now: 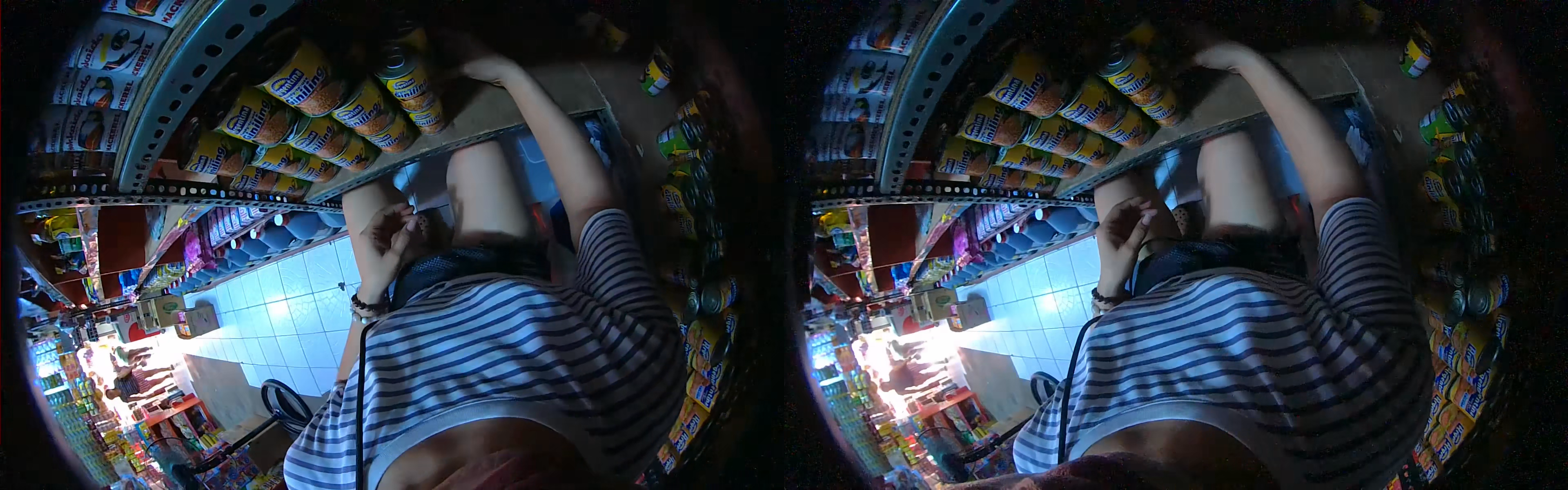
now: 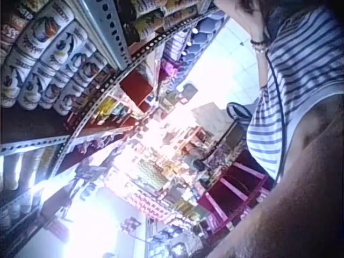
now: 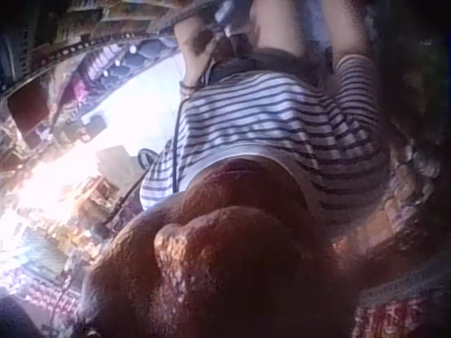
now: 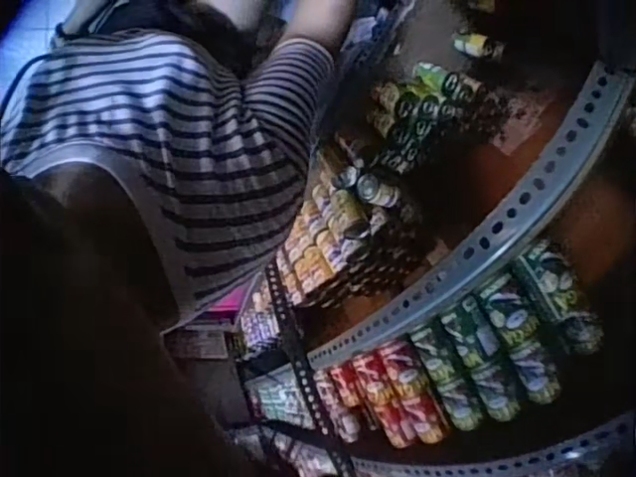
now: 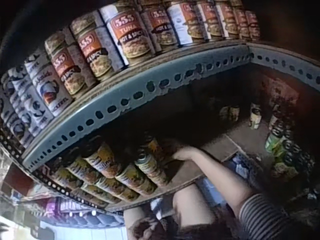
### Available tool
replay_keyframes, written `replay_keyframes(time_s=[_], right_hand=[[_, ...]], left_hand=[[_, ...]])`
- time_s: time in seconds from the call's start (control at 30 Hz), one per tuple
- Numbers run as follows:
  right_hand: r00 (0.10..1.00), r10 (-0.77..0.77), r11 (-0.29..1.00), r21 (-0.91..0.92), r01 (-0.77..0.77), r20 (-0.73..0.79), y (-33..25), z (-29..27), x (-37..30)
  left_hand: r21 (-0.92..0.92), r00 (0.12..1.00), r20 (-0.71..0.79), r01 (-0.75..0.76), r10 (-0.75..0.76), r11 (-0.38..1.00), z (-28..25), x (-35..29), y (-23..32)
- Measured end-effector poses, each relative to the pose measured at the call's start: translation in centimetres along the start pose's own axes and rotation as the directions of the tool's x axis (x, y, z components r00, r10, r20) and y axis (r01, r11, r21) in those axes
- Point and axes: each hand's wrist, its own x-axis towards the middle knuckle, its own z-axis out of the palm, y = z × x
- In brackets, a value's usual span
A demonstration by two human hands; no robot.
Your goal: The person cleans canned goods by wiping them with a tissue and arranges the cans onto a shelf by hand.
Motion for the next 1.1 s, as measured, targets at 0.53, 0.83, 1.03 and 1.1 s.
replay_keyframes(time_s=[0.53, 0.83, 1.03, 1.1], right_hand=[[0.996, 0.077, 0.98, -0.185, -0.07, 0.032, 2.0, -0.4, 1.5], [0.608, 0.062, 0.787, -0.336, -0.517, -0.791, 5.4, -21.3, -7.0], [0.495, -0.431, -0.017, -0.542, -0.84, -0.754, 12.2, -24.2, -7.6], [0.612, -0.419, -0.197, -0.59, -0.783, -0.671, 12.0, -21.5, -6.2]], left_hand=[[0.017, 1.0, 0.025, -0.016, 0.015, 1.0, -0.4, 0.5, -0.2], [0.028, 0.998, 0.06, 0.023, -0.025, 0.999, -0.4, 1.2, 0.3], [0.071, 0.976, 0.217, 0.014, -0.03, 0.997, 1.6, 2.8, 2.4], [0.141, 0.969, 0.245, -0.019, -0.016, 0.99, 1.6, 2.9, 2.3]])
